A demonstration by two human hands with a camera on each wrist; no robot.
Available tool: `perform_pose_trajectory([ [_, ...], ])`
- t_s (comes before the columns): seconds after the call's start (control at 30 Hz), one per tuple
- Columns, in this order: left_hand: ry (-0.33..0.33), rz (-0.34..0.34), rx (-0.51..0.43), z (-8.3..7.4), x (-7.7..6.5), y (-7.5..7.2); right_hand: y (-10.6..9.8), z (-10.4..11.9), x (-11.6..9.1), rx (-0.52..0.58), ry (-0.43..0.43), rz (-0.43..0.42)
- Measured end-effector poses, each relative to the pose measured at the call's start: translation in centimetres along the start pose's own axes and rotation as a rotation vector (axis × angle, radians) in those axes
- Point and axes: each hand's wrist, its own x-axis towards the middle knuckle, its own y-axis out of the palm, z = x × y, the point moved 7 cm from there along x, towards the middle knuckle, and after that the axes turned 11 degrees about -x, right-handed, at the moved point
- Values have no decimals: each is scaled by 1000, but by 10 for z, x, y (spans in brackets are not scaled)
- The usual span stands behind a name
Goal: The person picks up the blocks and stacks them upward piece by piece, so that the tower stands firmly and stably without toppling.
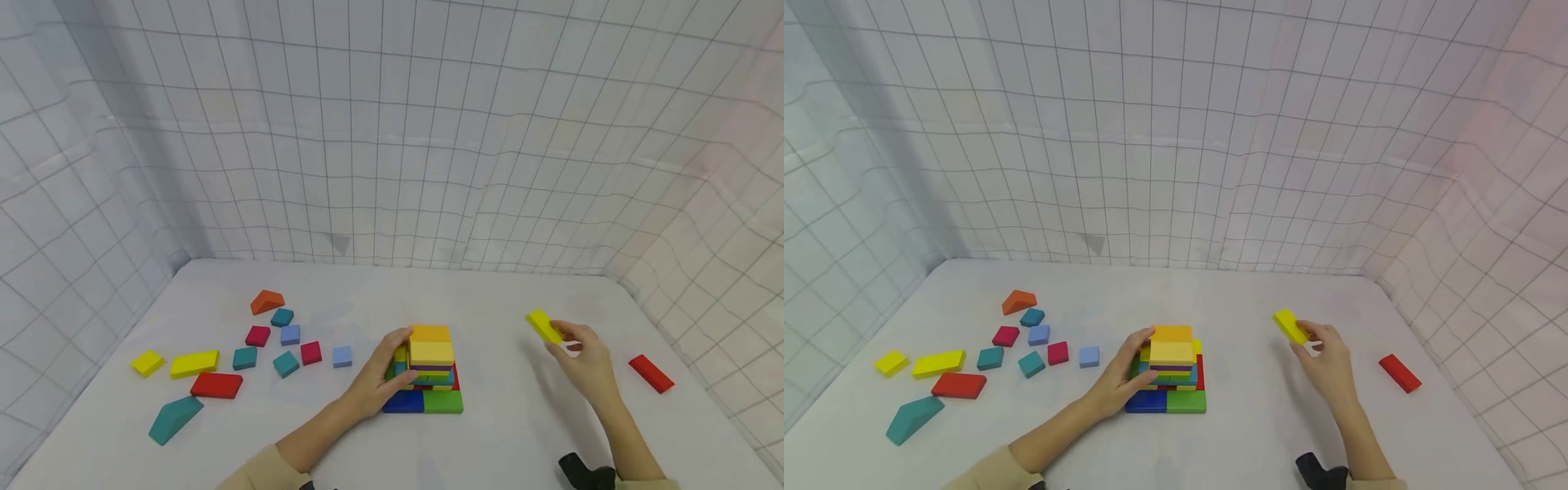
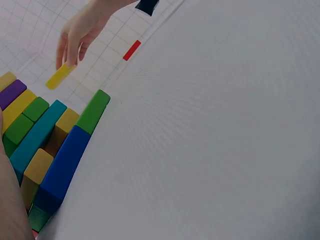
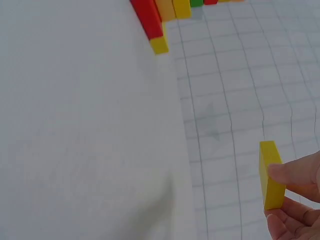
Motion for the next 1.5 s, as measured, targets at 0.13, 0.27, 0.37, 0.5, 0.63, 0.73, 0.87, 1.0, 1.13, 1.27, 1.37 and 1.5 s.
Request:
perform_pose_trajectory([
  [0.13,-2,3,5,0,1,0,12,35,12,74,-90,-8],
  [0.27,1,3,2,-1,1,0,24,72,18,140,-209,39],
  [0.37,2,3,-3,0,1,0,33,100,19,199,-302,132],
  [0.5,-1,5,-6,0,0,0,43,128,19,287,-402,241],
  [0.63,-3,9,-5,1,1,0,48,144,20,342,-462,307],
  [0.73,-21,10,-7,1,1,0,51,152,21,354,-495,342],
  [0.87,-46,8,-8,2,0,-1,48,164,20,339,-490,375],
  [1.0,-53,9,-8,2,0,0,53,161,21,338,-478,390],
  [1.13,-52,10,-7,2,0,0,57,156,21,347,-489,392],
  [1.27,-41,7,3,2,0,0,55,146,23,347,-463,396],
  [1.37,-32,4,15,1,0,0,45,117,28,315,-386,337],
  [1.5,-25,2,25,0,0,-1,22,45,28,234,-224,168],
])
